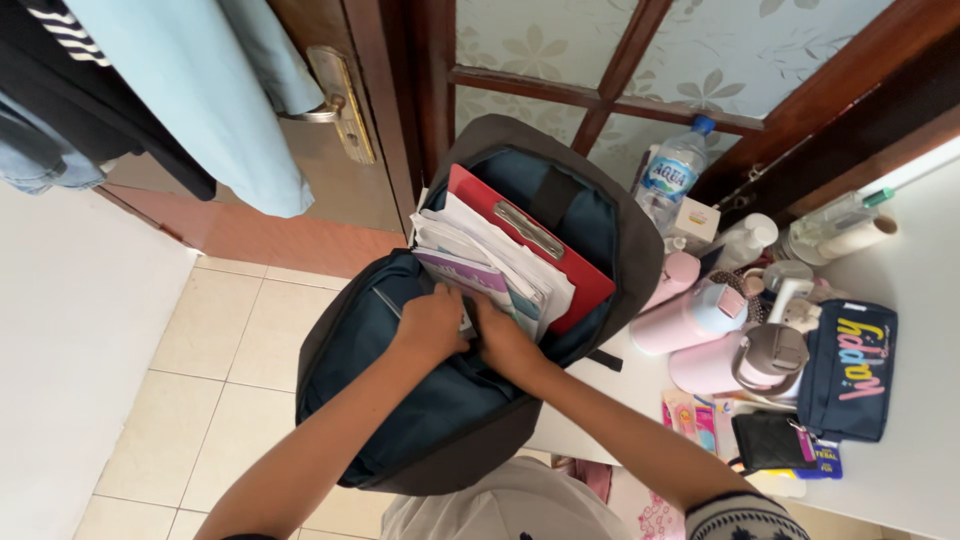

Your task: The person packs a backpack on a bedroom desk, placing notebooks, folders, a wallet, and a laptop into its compartments, then removes the folders and laptop and sets them back on the desk before zipping the backpack and placing it on a chair.

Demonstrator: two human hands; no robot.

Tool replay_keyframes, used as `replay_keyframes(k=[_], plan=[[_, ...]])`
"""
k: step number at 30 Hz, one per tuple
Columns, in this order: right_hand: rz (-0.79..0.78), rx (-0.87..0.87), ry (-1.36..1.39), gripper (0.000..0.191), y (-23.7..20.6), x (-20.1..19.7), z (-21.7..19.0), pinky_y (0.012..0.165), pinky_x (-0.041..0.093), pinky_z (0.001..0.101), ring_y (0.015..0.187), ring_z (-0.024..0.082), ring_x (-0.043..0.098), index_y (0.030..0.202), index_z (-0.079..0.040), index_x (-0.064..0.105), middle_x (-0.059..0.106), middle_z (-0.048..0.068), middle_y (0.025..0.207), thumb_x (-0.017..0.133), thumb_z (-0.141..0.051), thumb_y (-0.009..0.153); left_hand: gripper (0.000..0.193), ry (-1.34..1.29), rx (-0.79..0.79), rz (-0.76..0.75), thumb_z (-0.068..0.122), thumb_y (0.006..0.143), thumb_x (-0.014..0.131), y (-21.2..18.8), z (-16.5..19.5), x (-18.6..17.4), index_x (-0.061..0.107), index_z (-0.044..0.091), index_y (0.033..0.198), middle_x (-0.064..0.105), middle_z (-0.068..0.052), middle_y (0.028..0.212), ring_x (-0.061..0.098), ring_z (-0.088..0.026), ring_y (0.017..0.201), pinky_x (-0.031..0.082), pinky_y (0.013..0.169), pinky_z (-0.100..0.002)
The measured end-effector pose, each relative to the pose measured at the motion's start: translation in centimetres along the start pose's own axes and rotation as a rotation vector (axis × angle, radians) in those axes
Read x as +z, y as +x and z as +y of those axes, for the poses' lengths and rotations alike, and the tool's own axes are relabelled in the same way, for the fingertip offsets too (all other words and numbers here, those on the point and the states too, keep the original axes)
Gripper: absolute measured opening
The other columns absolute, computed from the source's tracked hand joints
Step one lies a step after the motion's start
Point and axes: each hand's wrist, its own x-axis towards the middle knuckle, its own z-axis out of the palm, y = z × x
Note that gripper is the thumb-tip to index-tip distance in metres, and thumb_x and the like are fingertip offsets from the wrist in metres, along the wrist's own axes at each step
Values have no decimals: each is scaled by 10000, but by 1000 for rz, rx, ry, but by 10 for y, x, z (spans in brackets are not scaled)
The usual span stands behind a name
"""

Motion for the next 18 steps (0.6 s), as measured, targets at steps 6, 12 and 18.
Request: replay_keyframes(k=[6,12,18], plan=[[-528,377,-229,712,18,19,21,1069,427,439,1283,374,548,1445,-88,457,583,236,1343,722,-44,785,837,-28,-12,34,434,663,908,0,2,-5,550,-63,1233,590,-205,1144,711,-320,948,607,755,-377],[-353,215,-125,382,38,34,13,1008,491,429,1202,343,637,1255,-54,679,693,221,1266,642,-104,879,985,-74,-66,97,443,721,853,-4,0,-12,424,-94,1426,532,-224,1200,679,-355,990,605,770,-377],[-396,722,148,461,38,32,-3,787,567,453,1027,322,705,1358,-71,568,704,144,1190,654,-146,911,1078,-90,-97,35,502,805,782,-1,-5,-3,276,-125,1521,500,-248,1217,674,-343,986,605,774,-367]])
